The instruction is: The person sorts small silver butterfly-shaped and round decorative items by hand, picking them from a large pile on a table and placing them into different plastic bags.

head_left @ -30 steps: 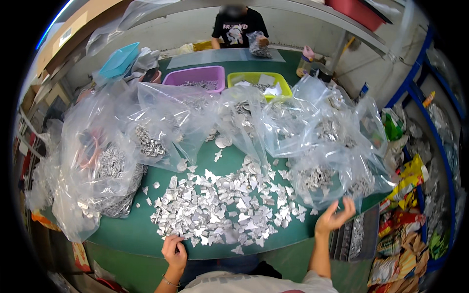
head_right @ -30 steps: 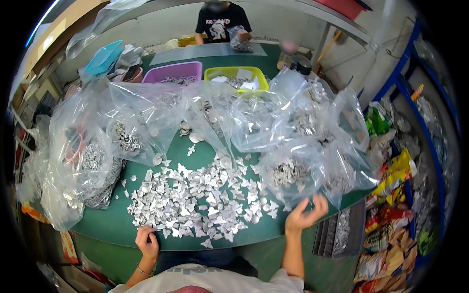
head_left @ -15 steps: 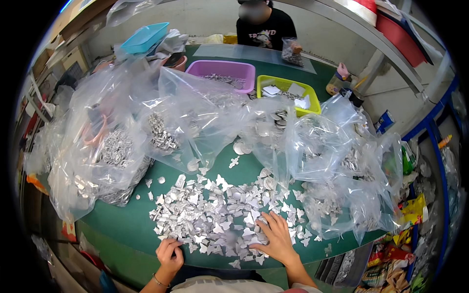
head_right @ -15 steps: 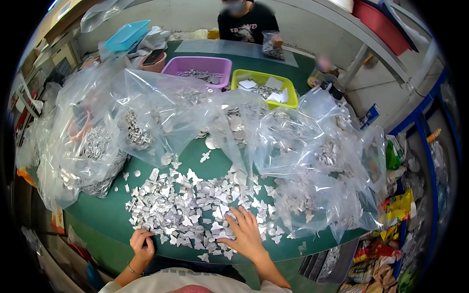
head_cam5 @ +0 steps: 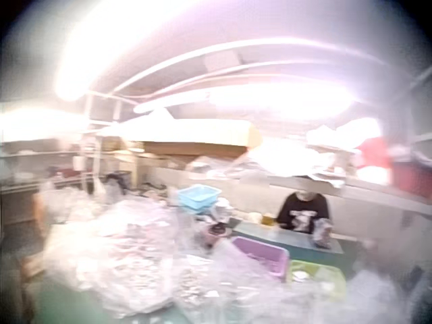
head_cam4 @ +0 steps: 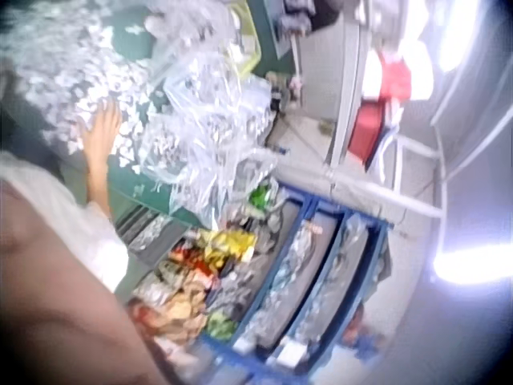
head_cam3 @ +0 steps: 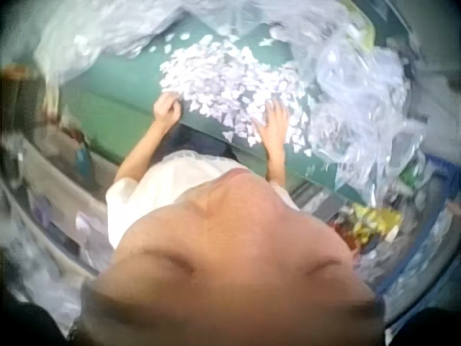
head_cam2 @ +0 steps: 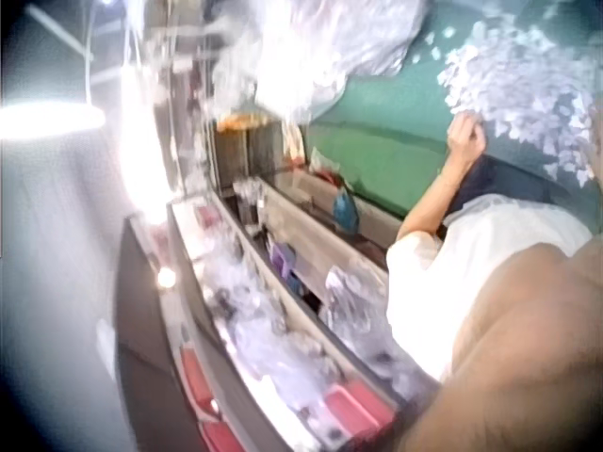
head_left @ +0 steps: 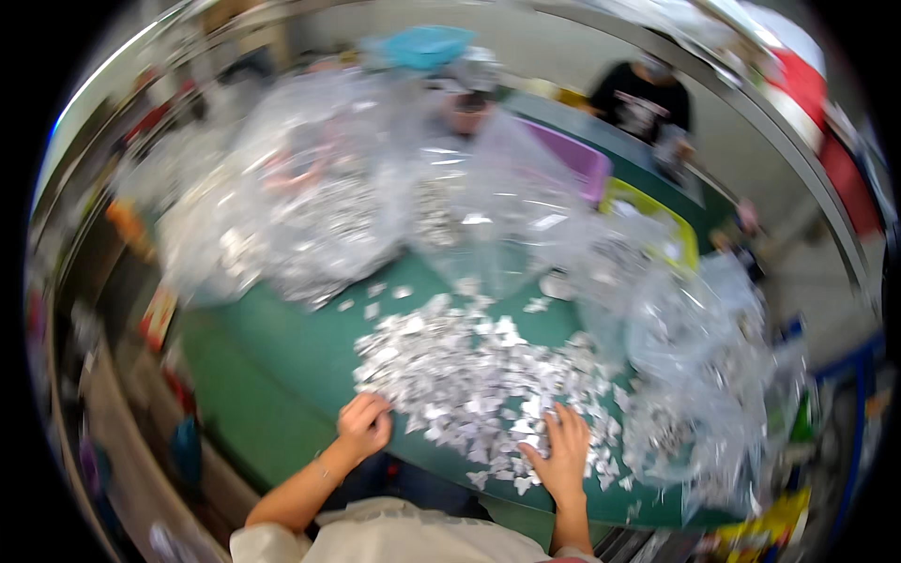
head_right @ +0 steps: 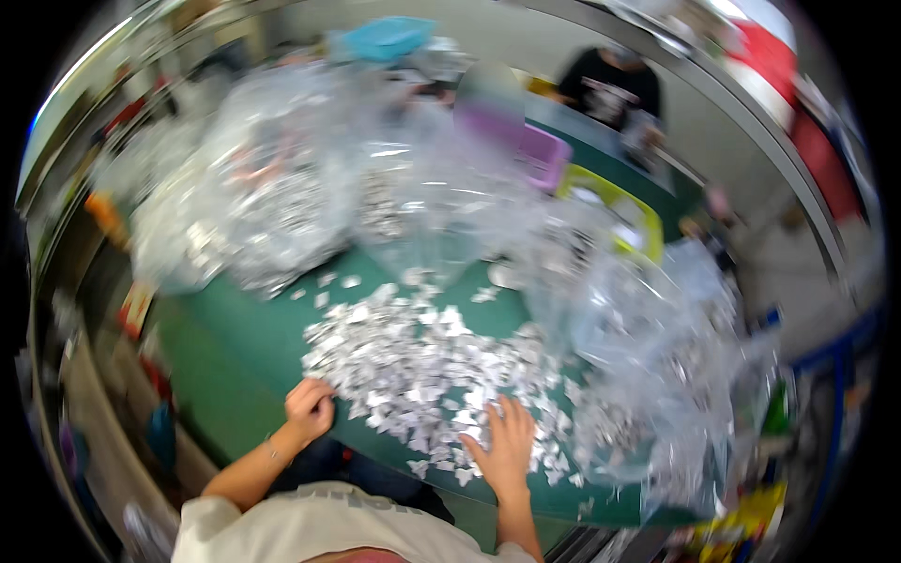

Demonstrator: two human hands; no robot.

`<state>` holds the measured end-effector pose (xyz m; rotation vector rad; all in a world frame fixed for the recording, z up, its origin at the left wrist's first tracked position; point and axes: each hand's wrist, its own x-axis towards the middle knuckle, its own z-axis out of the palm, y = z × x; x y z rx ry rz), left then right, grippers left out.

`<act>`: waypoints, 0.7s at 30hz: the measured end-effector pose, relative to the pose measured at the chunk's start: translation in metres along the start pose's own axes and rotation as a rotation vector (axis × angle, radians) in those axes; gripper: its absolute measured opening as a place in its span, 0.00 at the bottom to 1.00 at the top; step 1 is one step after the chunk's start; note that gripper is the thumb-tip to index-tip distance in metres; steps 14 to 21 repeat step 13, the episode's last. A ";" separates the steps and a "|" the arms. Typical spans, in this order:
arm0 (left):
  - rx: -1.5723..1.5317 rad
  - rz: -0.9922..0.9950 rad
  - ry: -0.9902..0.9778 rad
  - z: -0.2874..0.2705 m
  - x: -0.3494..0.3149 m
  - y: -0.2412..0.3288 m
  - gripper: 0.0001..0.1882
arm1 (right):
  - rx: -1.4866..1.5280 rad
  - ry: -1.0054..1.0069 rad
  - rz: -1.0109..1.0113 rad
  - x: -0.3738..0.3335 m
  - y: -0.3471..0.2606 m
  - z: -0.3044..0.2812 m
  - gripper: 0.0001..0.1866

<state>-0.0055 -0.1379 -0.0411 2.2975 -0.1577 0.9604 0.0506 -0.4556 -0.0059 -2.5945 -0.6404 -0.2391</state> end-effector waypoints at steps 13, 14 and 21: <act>-0.085 0.025 0.095 -0.021 -0.022 -0.002 0.08 | 0.020 0.093 -0.205 -0.003 -0.040 -0.011 0.29; -0.085 0.025 0.095 -0.021 -0.022 -0.002 0.08 | 0.020 0.093 -0.205 -0.003 -0.040 -0.011 0.29; -0.085 0.025 0.095 -0.021 -0.022 -0.002 0.08 | 0.020 0.093 -0.205 -0.003 -0.040 -0.011 0.29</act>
